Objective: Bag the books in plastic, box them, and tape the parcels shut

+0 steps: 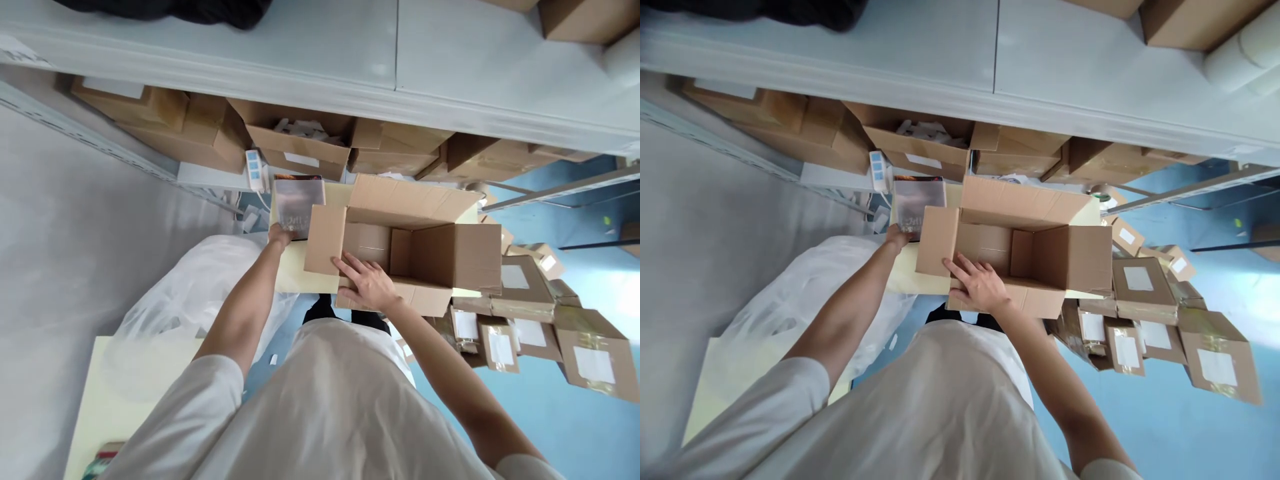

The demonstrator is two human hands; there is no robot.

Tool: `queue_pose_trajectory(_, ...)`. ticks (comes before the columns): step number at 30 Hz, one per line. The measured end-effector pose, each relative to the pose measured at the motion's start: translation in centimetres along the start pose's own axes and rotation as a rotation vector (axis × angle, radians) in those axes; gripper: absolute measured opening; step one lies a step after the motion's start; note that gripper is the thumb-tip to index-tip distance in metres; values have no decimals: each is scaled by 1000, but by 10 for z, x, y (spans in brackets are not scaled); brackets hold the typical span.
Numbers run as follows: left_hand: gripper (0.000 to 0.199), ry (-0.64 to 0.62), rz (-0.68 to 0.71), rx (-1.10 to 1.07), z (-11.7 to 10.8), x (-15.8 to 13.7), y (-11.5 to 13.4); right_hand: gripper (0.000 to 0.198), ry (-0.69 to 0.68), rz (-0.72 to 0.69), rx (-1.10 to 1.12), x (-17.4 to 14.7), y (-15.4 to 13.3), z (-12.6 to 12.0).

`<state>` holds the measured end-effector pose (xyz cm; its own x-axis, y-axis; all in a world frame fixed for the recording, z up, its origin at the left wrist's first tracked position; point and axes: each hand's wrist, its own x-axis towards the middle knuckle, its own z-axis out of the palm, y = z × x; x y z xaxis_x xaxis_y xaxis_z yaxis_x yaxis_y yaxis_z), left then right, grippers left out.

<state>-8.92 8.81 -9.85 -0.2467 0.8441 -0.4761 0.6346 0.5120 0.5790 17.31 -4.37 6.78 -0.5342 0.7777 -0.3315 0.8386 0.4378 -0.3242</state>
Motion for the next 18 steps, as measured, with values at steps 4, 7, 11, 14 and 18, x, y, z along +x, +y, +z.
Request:
queue_pose_trajectory(4,40,55,-12,-32,-13,-12,11,68,6,-12,3,0,0,-1)
queue_pose_trajectory(7,43,123,47,-56,-41,-29,19,67,22,-18,8,-1,2,-1)
queue_pose_trajectory(11,39,268,196,-48,-109,-60,24,67,50,-37,-11,1,1,0)
queue_pose_trajectory(14,36,331,280,5,-170,-98,36,68,102,-46,-45,1,-5,-4)
queue_pose_trajectory(18,31,413,361,125,-230,-168,79,66,274,-54,-63,-24,1,-19)
